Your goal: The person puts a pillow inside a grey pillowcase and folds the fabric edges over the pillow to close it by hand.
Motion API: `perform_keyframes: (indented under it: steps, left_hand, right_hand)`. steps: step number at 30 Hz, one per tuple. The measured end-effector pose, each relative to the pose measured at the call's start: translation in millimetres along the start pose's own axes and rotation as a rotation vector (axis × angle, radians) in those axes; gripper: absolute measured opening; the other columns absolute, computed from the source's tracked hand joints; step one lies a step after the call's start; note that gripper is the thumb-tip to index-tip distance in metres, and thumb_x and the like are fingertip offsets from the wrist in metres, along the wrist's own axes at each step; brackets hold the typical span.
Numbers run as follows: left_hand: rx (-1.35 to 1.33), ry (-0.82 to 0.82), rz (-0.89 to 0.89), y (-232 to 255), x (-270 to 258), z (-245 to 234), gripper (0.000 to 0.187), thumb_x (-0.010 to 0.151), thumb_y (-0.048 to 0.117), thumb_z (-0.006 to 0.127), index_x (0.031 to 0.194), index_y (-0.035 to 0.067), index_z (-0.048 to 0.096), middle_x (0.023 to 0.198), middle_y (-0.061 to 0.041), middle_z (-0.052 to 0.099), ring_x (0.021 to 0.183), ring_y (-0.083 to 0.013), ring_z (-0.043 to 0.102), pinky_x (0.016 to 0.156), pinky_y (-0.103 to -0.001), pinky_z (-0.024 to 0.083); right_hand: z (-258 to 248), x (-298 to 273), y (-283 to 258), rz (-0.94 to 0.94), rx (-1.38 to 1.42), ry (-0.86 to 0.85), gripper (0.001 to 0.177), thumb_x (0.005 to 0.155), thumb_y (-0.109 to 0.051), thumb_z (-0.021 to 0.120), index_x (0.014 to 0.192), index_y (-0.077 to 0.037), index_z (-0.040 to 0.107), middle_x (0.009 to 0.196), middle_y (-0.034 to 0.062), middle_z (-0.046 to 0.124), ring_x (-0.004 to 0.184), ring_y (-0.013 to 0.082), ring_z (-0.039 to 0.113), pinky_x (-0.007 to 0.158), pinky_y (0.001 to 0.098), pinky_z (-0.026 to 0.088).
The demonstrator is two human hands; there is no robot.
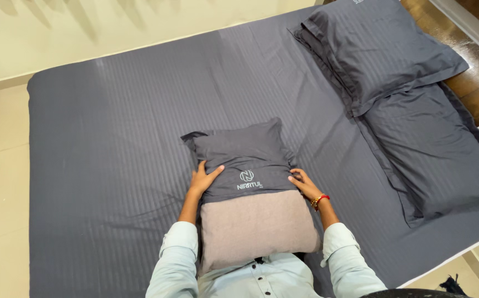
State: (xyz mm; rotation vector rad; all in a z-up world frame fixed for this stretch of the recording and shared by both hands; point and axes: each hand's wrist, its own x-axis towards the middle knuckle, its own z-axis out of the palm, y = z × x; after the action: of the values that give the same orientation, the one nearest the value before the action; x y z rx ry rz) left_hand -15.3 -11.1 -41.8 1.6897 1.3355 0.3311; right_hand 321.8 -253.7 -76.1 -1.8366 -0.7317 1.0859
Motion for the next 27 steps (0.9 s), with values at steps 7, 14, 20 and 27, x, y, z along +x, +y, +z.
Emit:
perform_keyframes:
  steps: [7, 14, 20, 27]
  left_hand:
    - [-0.541, 0.057, 0.187, 5, 25, 2, 0.097, 0.067, 0.039, 0.088, 0.149, 0.009, 0.044, 0.146, -0.022, 0.055, 0.133, -0.0336, 0.056, 0.108, -0.038, 0.046]
    - [0.009, 0.127, 0.098, -18, 57, 10, 0.076, 0.089, 0.059, 0.068, 0.143, 0.007, 0.056, 0.135, -0.028, 0.062, 0.129, -0.0423, 0.058, 0.107, -0.044, 0.045]
    - [0.068, 0.124, 0.15, -54, 17, -13, 0.066, 0.095, 0.057, 0.062, 0.137, 0.006, 0.063, 0.134, -0.023, 0.068, 0.129, -0.0395, 0.063, 0.108, -0.043, 0.048]
    - [0.119, 0.202, 0.665, -18, -47, -45, 0.061, 0.074, 0.024, 0.077, 0.131, 0.005, 0.063, 0.14, -0.019, 0.057, 0.129, -0.0377, 0.052, 0.105, -0.045, 0.045]
  right_hand:
    - [17, 26, -30, -0.318, 0.203, 0.133, 0.051, 0.088, -0.027, 0.075, 0.134, -0.013, 0.057, 0.146, 0.0193, 0.055, 0.13, 0.0329, 0.054, 0.103, 0.0444, 0.046]
    - [45, -12, -102, -0.826, -0.502, 0.02, 0.043, 0.083, -0.02, 0.078, 0.122, -0.005, 0.067, 0.13, 0.0126, 0.062, 0.119, 0.0342, 0.059, 0.1, 0.043, 0.045]
    - [68, -35, -103, -0.693, -0.698, -0.022, 0.021, 0.093, -0.028, 0.071, 0.098, -0.008, 0.072, 0.092, 0.0078, 0.072, 0.091, 0.0286, 0.067, 0.084, 0.0382, 0.049]
    - [85, -63, -165, -0.961, -0.696, 0.161, 0.04, 0.078, -0.037, 0.074, 0.101, -0.005, 0.068, 0.094, 0.016, 0.069, 0.089, 0.0362, 0.064, 0.079, 0.0405, 0.044]
